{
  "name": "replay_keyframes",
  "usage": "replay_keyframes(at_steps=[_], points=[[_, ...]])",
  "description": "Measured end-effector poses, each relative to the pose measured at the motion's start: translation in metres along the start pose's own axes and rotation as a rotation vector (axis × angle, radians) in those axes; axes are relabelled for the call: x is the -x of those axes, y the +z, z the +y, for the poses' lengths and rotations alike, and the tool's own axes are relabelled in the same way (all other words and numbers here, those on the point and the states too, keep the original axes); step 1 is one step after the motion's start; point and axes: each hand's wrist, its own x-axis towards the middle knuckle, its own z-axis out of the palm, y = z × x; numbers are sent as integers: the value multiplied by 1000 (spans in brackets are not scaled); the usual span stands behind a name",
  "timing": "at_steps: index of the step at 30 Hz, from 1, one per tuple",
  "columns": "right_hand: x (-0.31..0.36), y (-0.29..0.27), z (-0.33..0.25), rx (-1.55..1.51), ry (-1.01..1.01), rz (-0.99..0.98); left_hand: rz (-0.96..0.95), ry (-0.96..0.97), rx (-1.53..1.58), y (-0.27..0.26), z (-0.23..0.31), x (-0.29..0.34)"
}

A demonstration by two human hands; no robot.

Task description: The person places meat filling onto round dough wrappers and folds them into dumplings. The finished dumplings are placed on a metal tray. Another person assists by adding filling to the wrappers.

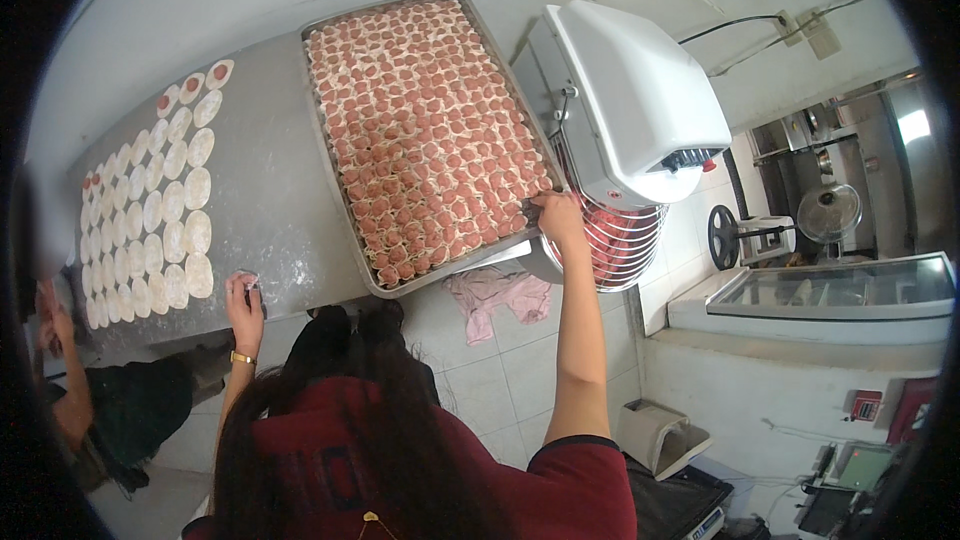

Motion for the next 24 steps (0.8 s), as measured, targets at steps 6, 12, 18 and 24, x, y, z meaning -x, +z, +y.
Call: replay_keyframes(at_steps=[6,12,18,24], points=[[13,-13,-7,-20,130,-50,-11,30,-26,0,0,0],[35,-23,-32,-340,199,201,35,45,126,-22,-1,-25],[42,-33,-77,-338,159,201,248,-104,126,-70,-39,-125],[45,-35,-167,-364,91,232,385,-112,-95,-112,-128,-272]])
